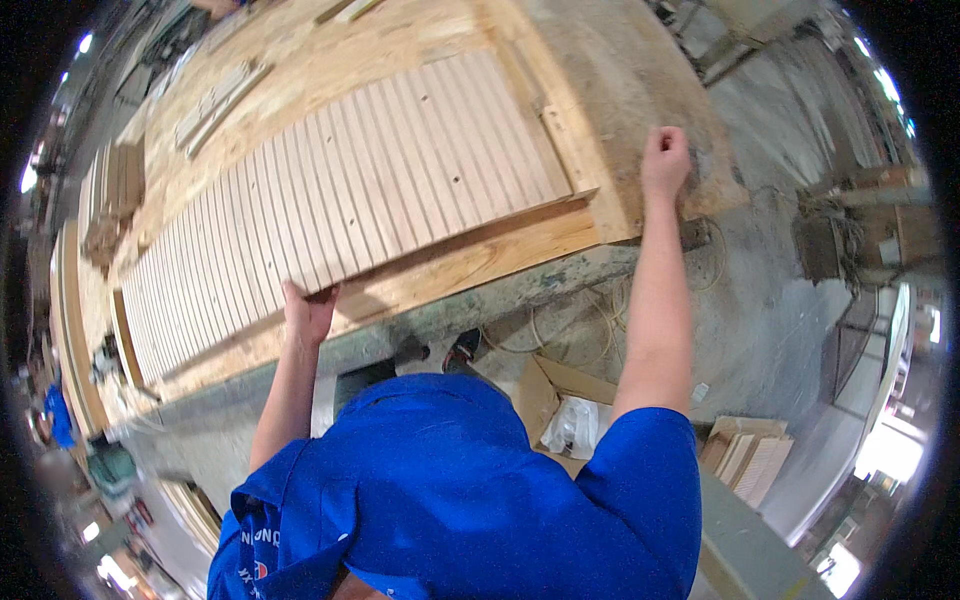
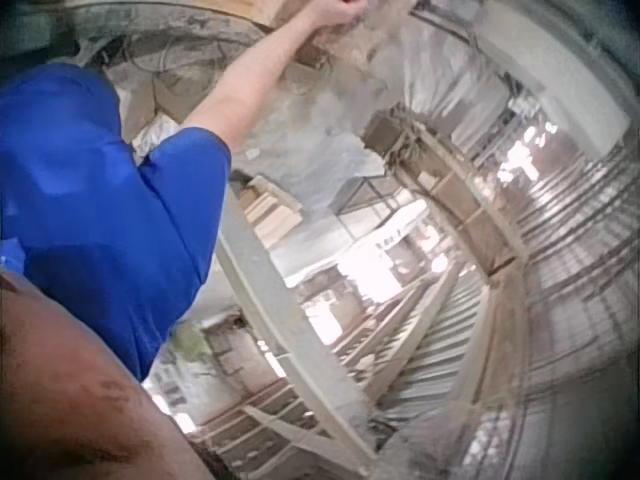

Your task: The person assembles wooden panels by aligning slats within a frame, tapping them into place with a hammer, and stacking the finished units. They handle multiple panels sequentially, using a pneumatic nail gun and a hammer to secure components on a large workbench in a workshop.

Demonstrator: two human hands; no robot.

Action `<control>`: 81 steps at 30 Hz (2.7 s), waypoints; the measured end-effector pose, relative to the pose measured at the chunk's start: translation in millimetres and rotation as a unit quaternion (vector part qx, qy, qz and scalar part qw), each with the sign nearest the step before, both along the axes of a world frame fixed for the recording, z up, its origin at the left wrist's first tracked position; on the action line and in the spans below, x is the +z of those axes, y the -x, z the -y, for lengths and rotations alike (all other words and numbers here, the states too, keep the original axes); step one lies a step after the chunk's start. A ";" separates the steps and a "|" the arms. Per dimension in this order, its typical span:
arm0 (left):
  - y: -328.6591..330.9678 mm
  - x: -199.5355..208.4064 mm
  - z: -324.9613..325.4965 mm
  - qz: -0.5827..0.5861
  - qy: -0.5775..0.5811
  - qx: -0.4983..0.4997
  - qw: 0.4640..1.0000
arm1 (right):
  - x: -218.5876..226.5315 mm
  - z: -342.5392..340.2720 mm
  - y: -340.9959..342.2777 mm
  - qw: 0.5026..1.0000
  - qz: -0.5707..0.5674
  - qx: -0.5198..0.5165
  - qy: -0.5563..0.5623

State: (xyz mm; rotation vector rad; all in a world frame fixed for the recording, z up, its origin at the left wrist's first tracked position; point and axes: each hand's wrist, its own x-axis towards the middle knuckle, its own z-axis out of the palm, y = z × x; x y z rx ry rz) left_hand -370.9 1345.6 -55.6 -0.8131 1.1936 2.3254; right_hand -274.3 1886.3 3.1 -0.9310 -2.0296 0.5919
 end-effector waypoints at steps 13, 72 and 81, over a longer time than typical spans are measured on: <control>2.6 -3.0 5.6 0.035 0.024 -0.032 0.999 | 11.6 10.6 -3.3 0.994 -0.084 -0.002 0.064; -3.5 2.0 23.5 0.093 0.001 -0.065 0.994 | 19.4 17.3 3.2 0.993 -0.075 0.006 0.087; -2.6 2.3 24.3 0.094 0.009 -0.093 0.991 | 27.2 27.1 17.9 0.995 0.084 -0.039 -0.039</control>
